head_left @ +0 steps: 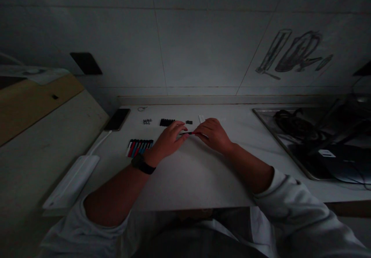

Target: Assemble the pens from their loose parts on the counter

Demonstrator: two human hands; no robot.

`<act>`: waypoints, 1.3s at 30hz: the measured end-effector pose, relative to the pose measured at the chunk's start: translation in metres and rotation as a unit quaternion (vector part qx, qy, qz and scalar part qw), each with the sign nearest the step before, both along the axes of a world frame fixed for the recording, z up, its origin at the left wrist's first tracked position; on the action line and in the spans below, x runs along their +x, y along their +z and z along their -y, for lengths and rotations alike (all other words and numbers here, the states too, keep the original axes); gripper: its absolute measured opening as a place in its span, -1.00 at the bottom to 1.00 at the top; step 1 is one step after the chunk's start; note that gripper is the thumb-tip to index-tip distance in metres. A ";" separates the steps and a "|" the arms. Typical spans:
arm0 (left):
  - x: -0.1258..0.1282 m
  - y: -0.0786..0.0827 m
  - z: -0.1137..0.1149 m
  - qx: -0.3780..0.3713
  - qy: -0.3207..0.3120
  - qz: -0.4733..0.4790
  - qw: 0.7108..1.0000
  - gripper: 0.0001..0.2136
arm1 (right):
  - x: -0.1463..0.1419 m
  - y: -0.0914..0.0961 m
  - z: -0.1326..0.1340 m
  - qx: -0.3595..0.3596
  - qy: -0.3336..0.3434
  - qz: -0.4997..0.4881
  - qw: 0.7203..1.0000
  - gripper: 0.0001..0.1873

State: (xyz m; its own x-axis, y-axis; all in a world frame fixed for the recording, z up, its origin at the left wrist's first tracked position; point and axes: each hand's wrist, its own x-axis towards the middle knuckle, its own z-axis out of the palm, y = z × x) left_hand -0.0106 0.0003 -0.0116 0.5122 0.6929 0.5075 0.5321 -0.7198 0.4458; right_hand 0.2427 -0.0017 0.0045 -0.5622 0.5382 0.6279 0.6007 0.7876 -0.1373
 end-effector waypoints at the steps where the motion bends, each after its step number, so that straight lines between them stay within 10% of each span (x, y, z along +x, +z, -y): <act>1: 0.000 0.000 0.000 -0.004 0.001 -0.009 1.000 -0.85 | 0.000 0.000 0.000 -0.001 0.001 0.001 1.000 -0.81; 25: -0.003 0.011 0.000 0.039 0.077 0.052 0.995 -0.92 | 0.007 -0.003 -0.006 -0.033 -0.064 -0.102 0.992 -0.73; 33: -0.004 0.003 -0.005 -0.002 0.065 0.065 0.996 -0.78 | 0.011 -0.005 -0.023 -0.331 0.040 -0.384 0.861 -0.63; 39: -0.002 -0.002 -0.001 0.004 -0.007 -0.057 0.998 -0.73 | 0.006 0.000 -0.018 -0.396 0.096 -0.447 0.796 -0.58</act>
